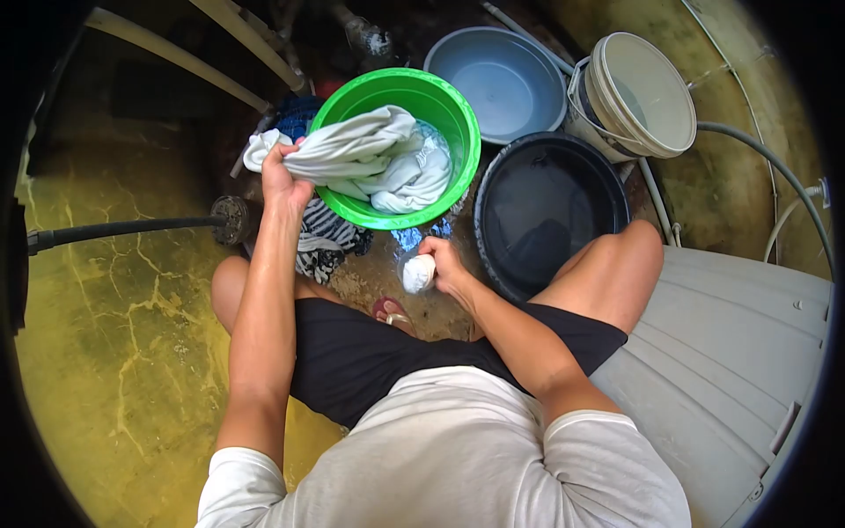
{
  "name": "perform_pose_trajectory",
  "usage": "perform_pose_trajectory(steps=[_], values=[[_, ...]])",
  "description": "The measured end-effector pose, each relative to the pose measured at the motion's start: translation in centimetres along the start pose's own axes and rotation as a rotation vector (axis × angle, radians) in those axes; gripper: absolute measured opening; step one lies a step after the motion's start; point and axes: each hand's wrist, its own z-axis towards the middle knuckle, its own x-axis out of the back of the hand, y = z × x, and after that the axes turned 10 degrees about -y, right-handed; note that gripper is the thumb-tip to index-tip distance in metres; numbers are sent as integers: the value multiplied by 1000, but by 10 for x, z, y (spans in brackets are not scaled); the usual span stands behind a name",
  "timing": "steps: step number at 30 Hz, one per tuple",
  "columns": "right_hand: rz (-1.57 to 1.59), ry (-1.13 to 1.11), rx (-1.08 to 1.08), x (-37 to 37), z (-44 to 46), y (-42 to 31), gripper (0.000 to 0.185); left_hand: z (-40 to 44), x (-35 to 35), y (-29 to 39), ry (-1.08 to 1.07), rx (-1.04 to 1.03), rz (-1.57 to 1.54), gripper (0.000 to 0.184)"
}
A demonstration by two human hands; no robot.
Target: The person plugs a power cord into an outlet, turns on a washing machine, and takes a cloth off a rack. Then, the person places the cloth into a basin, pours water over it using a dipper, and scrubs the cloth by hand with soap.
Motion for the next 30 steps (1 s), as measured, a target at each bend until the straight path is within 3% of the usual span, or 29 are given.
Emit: perform_pose_trajectory(steps=[5,8,10,11,13,19,23,27,30], values=[[-38,-126,349,-134,-14,-75,12,-14,13,2,-12,-36,-86,17],[-560,-67,852,-192,33,-118,16,-31,4,2,25,-57,-84,16],[-948,3,949,-219,70,-103,21,-34,6,-1,17,-57,-93,15],[-945,-3,956,-211,91,-98,21,-34,9,0,16,-57,-99,14],[-1462,208,1121,-192,115,-84,27,-39,17,-2,28,-41,-105,11],[-1304,64,1100,-203,100,-80,28,-39,28,-16,62,-90,-55,15],[-1572,230,1054,-169,125,-100,28,-35,26,-22,117,-145,13,15],[-1591,178,953,-153,110,-75,25,-39,31,-13,104,-76,-127,14],[-1515,150,1023,-175,99,-71,23,-32,22,2,53,-88,-181,16]])
